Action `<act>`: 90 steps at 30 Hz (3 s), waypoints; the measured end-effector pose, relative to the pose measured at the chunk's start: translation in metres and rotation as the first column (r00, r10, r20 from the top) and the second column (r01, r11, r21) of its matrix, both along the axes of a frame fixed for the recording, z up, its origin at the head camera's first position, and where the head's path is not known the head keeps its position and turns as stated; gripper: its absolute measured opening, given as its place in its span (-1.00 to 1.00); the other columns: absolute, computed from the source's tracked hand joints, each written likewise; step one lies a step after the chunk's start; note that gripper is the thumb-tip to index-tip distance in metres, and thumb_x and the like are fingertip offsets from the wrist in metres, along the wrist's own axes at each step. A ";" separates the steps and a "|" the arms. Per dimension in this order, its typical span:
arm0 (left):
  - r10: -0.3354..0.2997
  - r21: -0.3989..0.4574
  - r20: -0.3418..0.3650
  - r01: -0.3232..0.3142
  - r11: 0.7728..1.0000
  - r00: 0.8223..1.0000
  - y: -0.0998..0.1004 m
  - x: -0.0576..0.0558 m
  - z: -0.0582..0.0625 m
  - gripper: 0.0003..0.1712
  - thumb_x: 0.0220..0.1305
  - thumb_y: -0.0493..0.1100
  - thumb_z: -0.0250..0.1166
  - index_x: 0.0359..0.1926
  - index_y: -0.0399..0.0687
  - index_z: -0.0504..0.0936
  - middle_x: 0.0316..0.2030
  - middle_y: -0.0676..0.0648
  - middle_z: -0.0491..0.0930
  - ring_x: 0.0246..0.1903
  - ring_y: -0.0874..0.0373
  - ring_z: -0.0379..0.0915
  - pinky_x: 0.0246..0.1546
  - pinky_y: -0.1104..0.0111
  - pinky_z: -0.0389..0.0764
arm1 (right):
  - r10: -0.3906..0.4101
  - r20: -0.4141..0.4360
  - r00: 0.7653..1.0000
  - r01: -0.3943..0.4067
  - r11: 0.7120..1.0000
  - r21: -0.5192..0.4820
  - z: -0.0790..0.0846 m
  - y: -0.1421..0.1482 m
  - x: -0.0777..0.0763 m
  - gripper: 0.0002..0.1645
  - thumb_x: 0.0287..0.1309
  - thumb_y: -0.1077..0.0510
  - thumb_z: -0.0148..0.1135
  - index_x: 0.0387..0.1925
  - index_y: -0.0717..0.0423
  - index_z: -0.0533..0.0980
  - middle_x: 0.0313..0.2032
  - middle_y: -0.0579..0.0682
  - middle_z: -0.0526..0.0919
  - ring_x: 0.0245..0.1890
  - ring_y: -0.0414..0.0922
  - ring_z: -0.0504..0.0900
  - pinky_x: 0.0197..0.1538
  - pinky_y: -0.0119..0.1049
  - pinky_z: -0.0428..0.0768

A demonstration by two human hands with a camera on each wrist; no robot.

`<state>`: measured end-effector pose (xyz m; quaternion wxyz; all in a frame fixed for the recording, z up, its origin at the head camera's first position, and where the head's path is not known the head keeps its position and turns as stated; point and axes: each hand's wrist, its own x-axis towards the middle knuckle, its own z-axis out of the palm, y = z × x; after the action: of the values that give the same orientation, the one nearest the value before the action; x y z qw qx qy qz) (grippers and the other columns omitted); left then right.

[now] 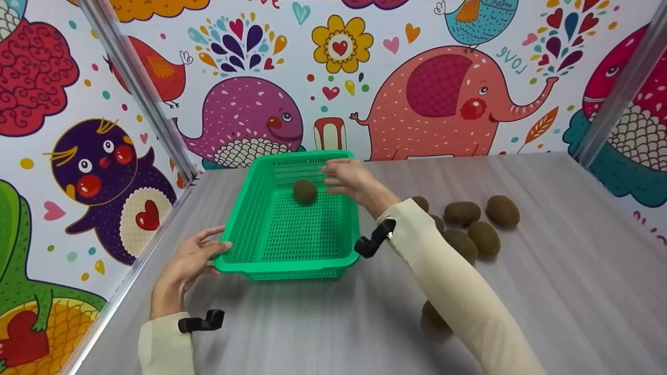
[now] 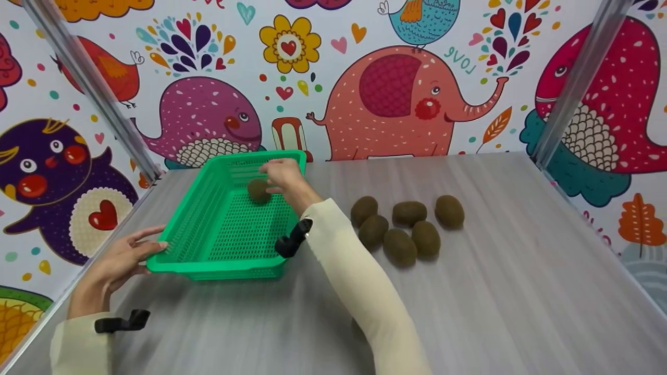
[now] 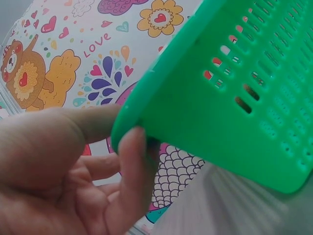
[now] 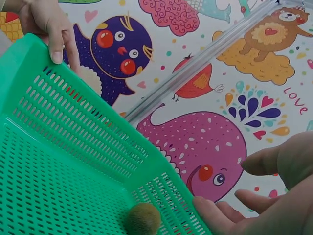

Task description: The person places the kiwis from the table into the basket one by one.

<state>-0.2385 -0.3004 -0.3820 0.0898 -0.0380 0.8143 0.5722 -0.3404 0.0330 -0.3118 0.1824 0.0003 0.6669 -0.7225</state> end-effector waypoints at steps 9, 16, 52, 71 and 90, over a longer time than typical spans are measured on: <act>0.002 -0.013 0.008 -0.002 1.000 1.000 -0.002 0.000 0.000 -0.22 0.42 -0.08 0.26 0.52 -0.18 0.15 0.17 -0.27 0.59 -0.38 0.26 0.62 -0.42 0.36 0.70 | 0.050 -0.061 0.997 -0.049 0.999 0.017 0.006 0.012 0.025 -0.45 0.49 0.09 0.06 0.41 0.12 0.31 0.40 0.11 0.39 0.36 0.06 0.46 0.36 -0.10 0.52; 0.003 -0.003 0.008 -0.003 1.000 1.000 -0.001 -0.001 0.000 -0.21 0.42 -0.10 0.26 0.52 -0.20 0.13 0.06 -0.14 0.65 -0.40 0.28 0.62 -0.41 0.36 0.71 | 0.026 -0.134 0.991 -0.014 0.996 0.084 0.005 0.030 0.041 -0.45 0.46 0.07 0.12 0.39 0.09 0.34 0.33 0.10 0.46 0.32 0.04 0.50 0.32 -0.12 0.55; 0.002 -0.027 0.017 -0.001 1.000 1.000 -0.003 0.001 0.001 -0.20 0.41 -0.02 0.28 0.51 -0.16 0.16 0.11 -0.17 0.60 -0.38 0.25 0.62 -0.40 0.36 0.71 | 0.036 -0.293 0.955 0.043 0.964 0.261 -0.022 0.146 0.081 -0.28 0.32 -0.13 0.26 0.42 -0.03 0.30 0.37 0.10 0.44 0.24 0.03 0.56 0.37 0.03 0.48; -0.011 -0.005 0.011 0.012 1.000 1.000 -0.002 -0.001 0.000 -0.20 0.40 -0.03 0.29 0.51 -0.18 0.16 0.05 -0.12 0.63 -0.39 0.26 0.63 -0.42 0.35 0.71 | -0.031 -0.327 0.944 0.166 0.904 0.393 -0.023 0.216 0.083 -0.23 0.35 -0.22 0.17 0.47 -0.05 0.25 0.41 0.09 0.38 0.28 0.01 0.48 0.21 -0.32 0.58; -0.009 -0.007 0.012 0.009 1.000 1.000 -0.003 -0.001 0.001 -0.19 0.40 -0.03 0.29 0.51 -0.17 0.16 0.05 -0.12 0.64 -0.42 0.25 0.62 -0.43 0.36 0.71 | -0.304 -0.197 0.932 0.359 0.853 0.379 -0.040 0.273 0.070 0.14 0.04 -0.56 0.15 0.56 -0.21 0.09 0.52 0.06 0.18 0.42 0.01 0.34 0.48 -0.02 0.34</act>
<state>-0.2395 -0.3032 -0.3806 0.0972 -0.0382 0.8159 0.5687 -0.2706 0.3057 -0.3514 0.0071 0.1064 0.8032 -0.5860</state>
